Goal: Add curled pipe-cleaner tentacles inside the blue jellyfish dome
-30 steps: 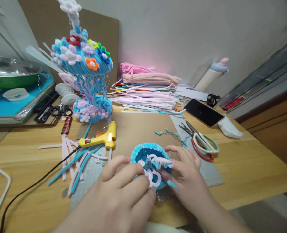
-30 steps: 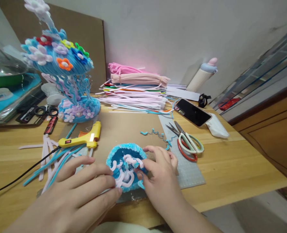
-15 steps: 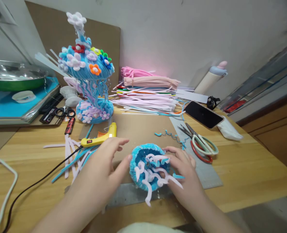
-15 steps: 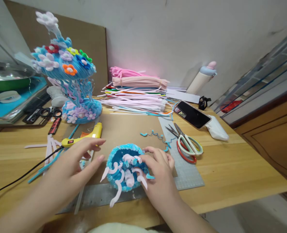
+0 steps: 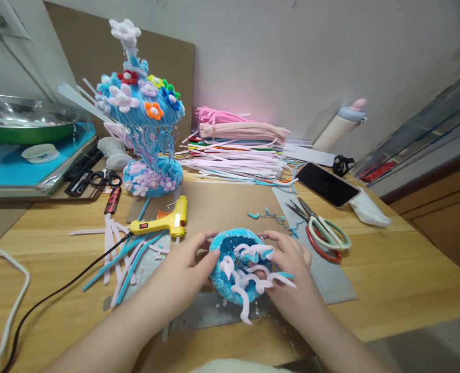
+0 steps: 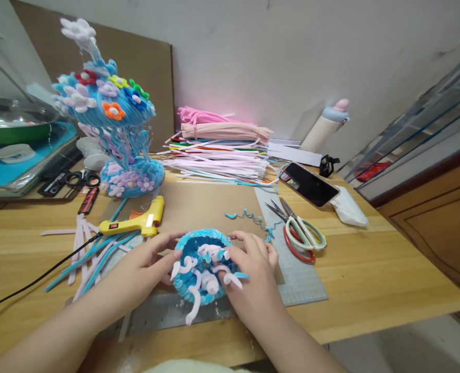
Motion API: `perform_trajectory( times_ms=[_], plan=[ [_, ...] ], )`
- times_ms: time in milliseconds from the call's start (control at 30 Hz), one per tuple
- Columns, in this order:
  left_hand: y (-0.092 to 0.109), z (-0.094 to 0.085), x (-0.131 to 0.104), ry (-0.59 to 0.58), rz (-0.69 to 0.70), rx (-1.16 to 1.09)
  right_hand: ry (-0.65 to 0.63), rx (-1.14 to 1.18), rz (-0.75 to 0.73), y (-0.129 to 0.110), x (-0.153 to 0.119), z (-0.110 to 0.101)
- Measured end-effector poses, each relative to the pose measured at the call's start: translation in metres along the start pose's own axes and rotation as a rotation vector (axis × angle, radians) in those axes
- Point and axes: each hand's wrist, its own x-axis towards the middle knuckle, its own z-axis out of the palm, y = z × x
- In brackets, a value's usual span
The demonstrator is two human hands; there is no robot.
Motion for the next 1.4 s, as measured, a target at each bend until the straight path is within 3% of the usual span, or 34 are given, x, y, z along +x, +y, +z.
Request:
perform_trajectory(
  times_ms=[100, 233, 433, 600, 867, 1400],
  plan=[
    [-0.005, 0.003, 0.002, 0.013, -0.127, -0.057, 0.017, 0.010, 0.021, -0.001, 0.002, 0.002],
    [-0.013, 0.007, 0.003, -0.020, -0.187, -0.082, 0.037, 0.015, 0.061, -0.006, 0.006, 0.001],
    [-0.018, 0.010, 0.005, -0.060, -0.207, -0.212, 0.016, 0.005, 0.045, -0.002, 0.006, 0.002],
    [-0.016, 0.011, 0.008, -0.019, -0.254, -0.299, 0.027, 0.035, 0.017, 0.002, 0.005, 0.004],
    [-0.013, 0.013, 0.007, 0.014, -0.269, -0.313, -0.034, 0.029, 0.044, 0.004, 0.006, 0.005],
    [-0.012, 0.015, 0.008, 0.011, -0.269, -0.326, -0.027, 0.083, 0.056, 0.001, 0.008, 0.006]
  ],
)
